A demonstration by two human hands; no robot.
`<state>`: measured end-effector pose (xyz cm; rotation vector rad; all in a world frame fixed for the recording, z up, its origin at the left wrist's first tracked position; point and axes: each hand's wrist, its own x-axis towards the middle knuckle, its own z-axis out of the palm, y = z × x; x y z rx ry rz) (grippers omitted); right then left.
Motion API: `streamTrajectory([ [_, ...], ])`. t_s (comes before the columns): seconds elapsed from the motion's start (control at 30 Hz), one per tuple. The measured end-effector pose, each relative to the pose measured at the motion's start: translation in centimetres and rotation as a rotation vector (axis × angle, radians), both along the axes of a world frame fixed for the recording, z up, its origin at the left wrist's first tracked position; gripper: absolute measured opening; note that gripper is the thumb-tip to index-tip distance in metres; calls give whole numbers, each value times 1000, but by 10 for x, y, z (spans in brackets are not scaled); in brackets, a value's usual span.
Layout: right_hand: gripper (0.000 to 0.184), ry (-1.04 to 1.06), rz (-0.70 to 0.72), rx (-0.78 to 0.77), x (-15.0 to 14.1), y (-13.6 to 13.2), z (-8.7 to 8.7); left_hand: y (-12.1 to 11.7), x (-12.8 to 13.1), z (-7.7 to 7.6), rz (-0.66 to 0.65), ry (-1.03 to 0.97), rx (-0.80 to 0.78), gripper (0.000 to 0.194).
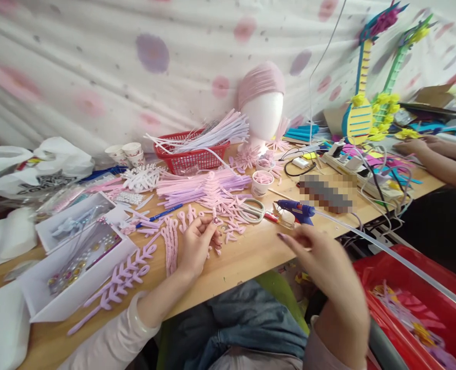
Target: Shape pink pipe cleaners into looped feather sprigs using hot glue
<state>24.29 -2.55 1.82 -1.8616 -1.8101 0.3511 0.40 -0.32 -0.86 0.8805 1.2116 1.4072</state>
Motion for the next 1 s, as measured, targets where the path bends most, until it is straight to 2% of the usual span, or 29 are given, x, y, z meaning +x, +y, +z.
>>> streamTrajectory([
  [0.07, 17, 140, 275, 68, -29, 8, -5, 0, -1, -1, -1, 26, -5, 26],
  [0.1, 12, 164, 355, 81, -44, 14, -10, 0, -2, -2, 1, 45, -9, 26],
  [0.2, 10, 188, 462, 92, -74, 26, -25, 0, -3, -3, -3, 100, -7, 26],
  [0.37, 14, 229, 451, 116, -81, 29, -36, -1, -1, -1, -10, 88, 14, 23],
  [0.57, 11, 387, 392, 114, -75, 28, -34, -1, 0, 2, -39, 99, 30, 28],
  [0.73, 6, 507, 368, 195, -86, 24, -33, -2, 1, 1, -146, 125, 32, 27],
  [1.0, 5, 705, 358, 217, -99, 16, -30, -1, 0, -3, -186, 114, 78, 21],
])
